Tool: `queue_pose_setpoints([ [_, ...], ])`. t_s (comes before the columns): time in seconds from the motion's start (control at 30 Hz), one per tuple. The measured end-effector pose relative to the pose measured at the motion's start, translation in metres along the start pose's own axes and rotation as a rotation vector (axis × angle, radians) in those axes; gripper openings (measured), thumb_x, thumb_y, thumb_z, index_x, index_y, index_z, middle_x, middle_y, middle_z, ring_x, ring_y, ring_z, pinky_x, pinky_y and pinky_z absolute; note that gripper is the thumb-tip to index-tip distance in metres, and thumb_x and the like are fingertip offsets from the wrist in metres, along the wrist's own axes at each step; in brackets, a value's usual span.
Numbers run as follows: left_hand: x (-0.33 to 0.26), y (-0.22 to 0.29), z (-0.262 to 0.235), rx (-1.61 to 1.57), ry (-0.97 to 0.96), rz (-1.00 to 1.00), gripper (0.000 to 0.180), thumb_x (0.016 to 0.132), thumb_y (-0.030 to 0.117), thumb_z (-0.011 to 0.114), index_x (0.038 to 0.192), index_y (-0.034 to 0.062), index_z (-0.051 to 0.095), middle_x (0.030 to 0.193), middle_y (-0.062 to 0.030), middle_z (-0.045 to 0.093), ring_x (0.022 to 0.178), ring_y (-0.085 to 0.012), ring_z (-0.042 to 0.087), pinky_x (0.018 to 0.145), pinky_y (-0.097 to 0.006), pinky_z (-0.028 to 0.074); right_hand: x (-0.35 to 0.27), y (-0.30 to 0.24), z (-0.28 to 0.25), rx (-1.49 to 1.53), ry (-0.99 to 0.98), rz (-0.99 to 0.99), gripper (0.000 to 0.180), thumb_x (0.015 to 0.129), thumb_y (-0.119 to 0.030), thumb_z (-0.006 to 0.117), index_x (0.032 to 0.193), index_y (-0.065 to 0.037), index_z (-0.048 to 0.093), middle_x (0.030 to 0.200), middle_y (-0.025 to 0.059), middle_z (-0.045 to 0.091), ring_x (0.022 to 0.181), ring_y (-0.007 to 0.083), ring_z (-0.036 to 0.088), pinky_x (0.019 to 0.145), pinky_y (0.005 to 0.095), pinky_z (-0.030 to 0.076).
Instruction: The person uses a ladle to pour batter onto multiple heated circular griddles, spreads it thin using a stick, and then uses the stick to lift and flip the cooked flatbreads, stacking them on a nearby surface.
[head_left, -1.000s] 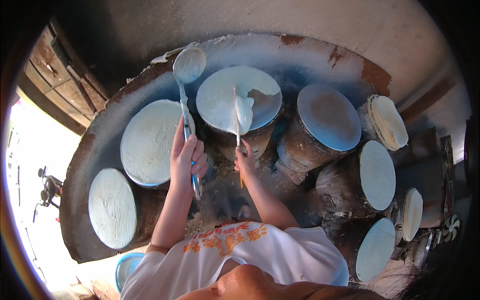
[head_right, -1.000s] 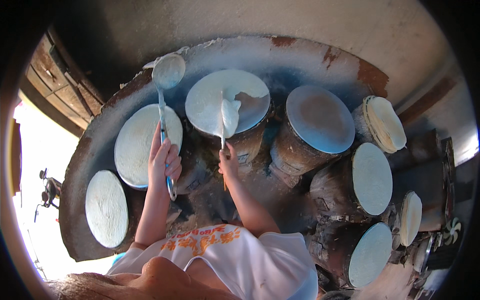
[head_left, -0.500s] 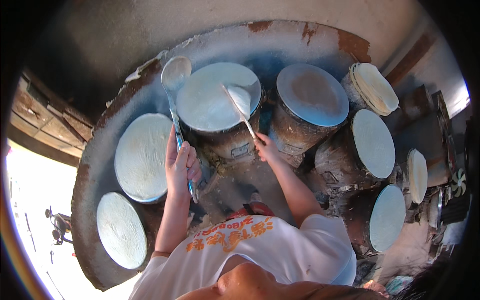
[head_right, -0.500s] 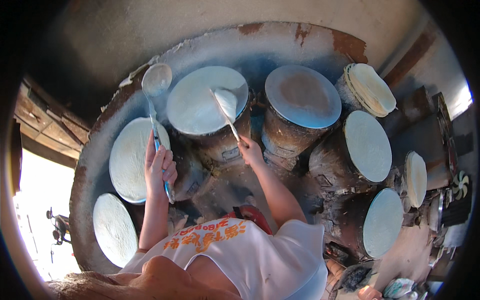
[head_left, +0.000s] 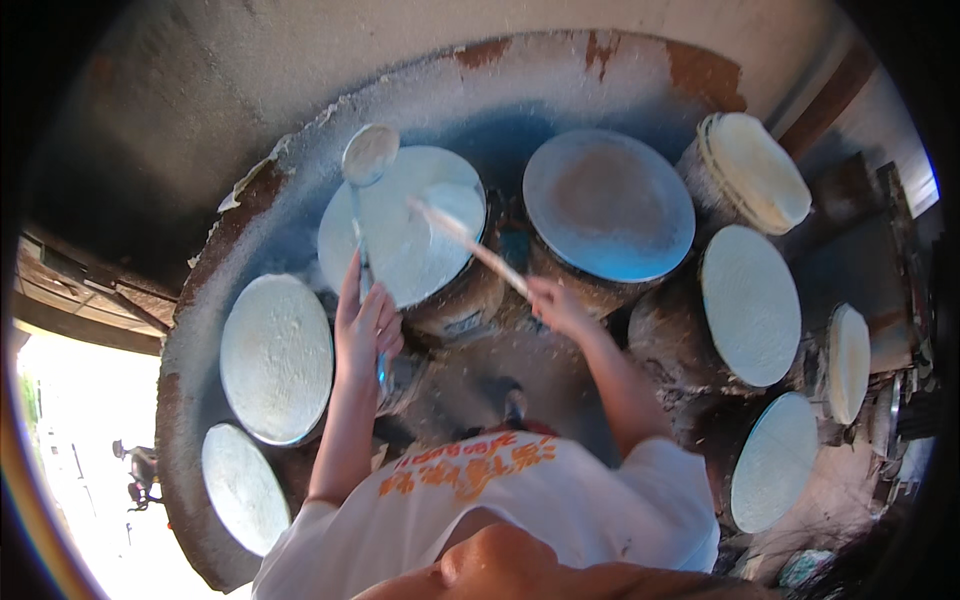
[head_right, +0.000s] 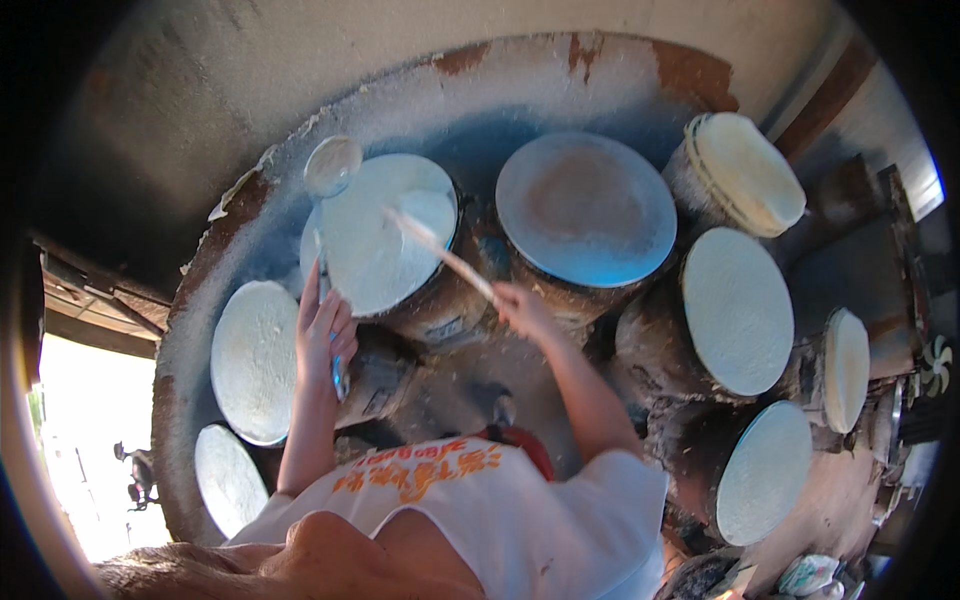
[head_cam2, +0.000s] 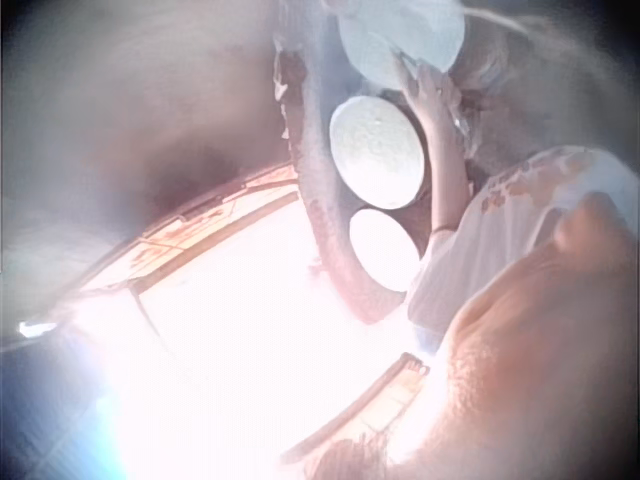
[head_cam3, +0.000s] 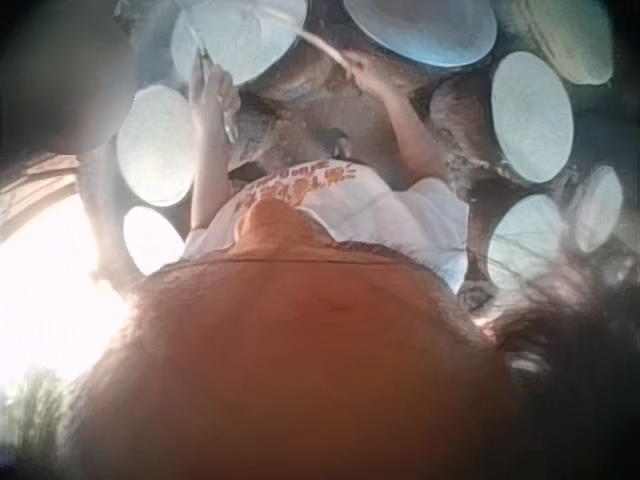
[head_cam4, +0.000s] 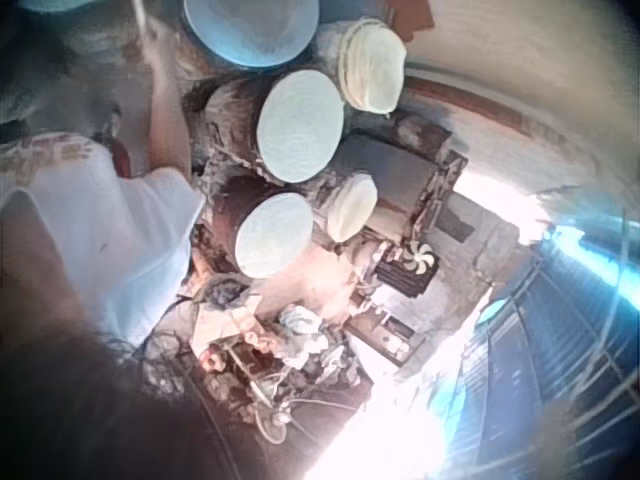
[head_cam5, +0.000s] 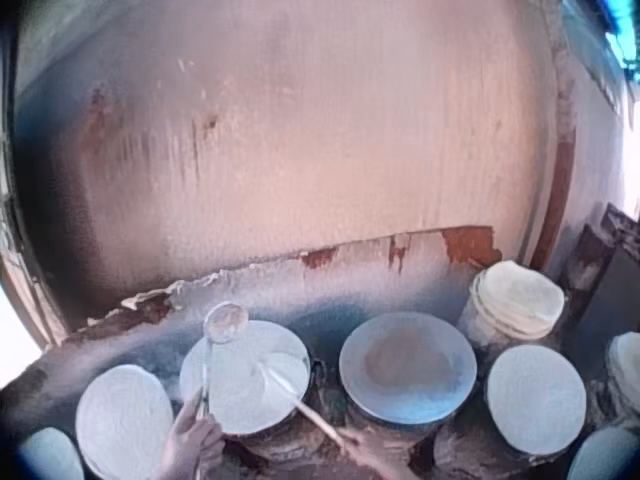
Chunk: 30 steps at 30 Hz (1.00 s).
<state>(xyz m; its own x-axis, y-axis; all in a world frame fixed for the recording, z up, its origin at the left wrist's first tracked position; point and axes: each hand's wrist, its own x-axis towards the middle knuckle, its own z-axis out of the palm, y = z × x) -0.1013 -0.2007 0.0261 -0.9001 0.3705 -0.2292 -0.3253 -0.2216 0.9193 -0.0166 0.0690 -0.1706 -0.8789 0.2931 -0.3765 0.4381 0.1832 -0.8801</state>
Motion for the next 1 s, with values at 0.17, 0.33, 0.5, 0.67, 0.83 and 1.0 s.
queue_pose_setpoints([
  [0.17, 0.029, -0.012, 0.002, -0.119, -0.083, -0.016, 0.052, 0.096, 0.014, 0.044, 0.144, 0.0232, 0.026, 0.063, 0.0029, 0.036, 0.039, -0.0033, 0.031, 0.033, -0.017, 0.026, 0.069, -0.057, 0.036, -0.501, 0.209, -0.619, 0.033, 0.091, -0.024, 0.051, 0.124, -0.021, 0.055, 0.074, 0.0138, 0.06, 0.07, 0.031, 0.061, 0.061, 0.0436, 0.048],
  [0.33, 0.043, 0.012, 0.002, -0.505, -0.246, -0.169, 0.043, 0.099, 0.015, 0.037, 0.141, 0.0253, 0.032, 0.065, 0.003, 0.035, 0.039, -0.0025, 0.031, 0.03, -0.017, 0.027, 0.023, -0.052, -0.014, -0.519, 0.433, -0.261, 0.032, 0.091, -0.025, 0.05, 0.122, -0.017, 0.055, 0.066, 0.0153, 0.059, 0.061, 0.0345, 0.06, 0.054, 0.0475, 0.046],
  [0.5, 0.089, 0.003, -0.016, -0.612, -0.135, -0.3, 0.016, 0.099, 0.02, 0.041, 0.113, 0.0211, 0.05, 0.064, 0.004, 0.036, 0.041, -0.0028, 0.032, 0.034, -0.018, 0.03, 0.048, -0.067, 0.019, -0.7, 0.302, -0.449, 0.028, 0.093, -0.023, 0.044, 0.116, -0.012, 0.055, 0.067, 0.0173, 0.06, 0.063, 0.0358, 0.061, 0.054, 0.0503, 0.045],
  [0.67, 0.11, 0.004, -0.034, -1.039, -0.098, -0.589, 0.015, 0.096, 0.017, 0.049, 0.083, 0.0124, 0.047, 0.063, 0.0032, 0.04, 0.043, -0.0052, 0.037, 0.037, -0.019, 0.033, 0.071, -0.066, -0.005, -0.544, 0.35, -0.45, 0.02, 0.092, -0.021, 0.046, 0.104, -0.01, 0.057, 0.075, 0.0186, 0.062, 0.067, 0.0399, 0.059, 0.058, 0.0509, 0.045],
  [0.83, 0.11, 0.008, -0.052, -0.951, -0.1, -0.541, 0.013, 0.095, 0.015, 0.05, 0.083, 0.0124, 0.047, 0.061, 0.003, 0.039, 0.043, -0.0055, 0.037, 0.037, -0.019, 0.033, 0.046, -0.079, 0.02, -0.502, 0.108, -0.491, 0.02, 0.091, -0.021, 0.049, 0.106, -0.011, 0.058, 0.083, 0.0196, 0.063, 0.073, 0.0391, 0.061, 0.065, 0.0498, 0.046],
  [1.0, 0.116, -0.012, -0.05, -0.883, -0.058, -0.458, 0.016, 0.093, 0.011, 0.052, 0.079, 0.0129, 0.044, 0.057, 0.0026, 0.037, 0.044, -0.0063, 0.038, 0.037, -0.02, 0.034, -0.015, -0.038, 0.063, -0.142, 0.375, -0.098, 0.024, 0.091, -0.018, 0.05, 0.112, -0.01, 0.058, 0.075, 0.0179, 0.063, 0.061, 0.0324, 0.063, 0.057, 0.0417, 0.048],
])
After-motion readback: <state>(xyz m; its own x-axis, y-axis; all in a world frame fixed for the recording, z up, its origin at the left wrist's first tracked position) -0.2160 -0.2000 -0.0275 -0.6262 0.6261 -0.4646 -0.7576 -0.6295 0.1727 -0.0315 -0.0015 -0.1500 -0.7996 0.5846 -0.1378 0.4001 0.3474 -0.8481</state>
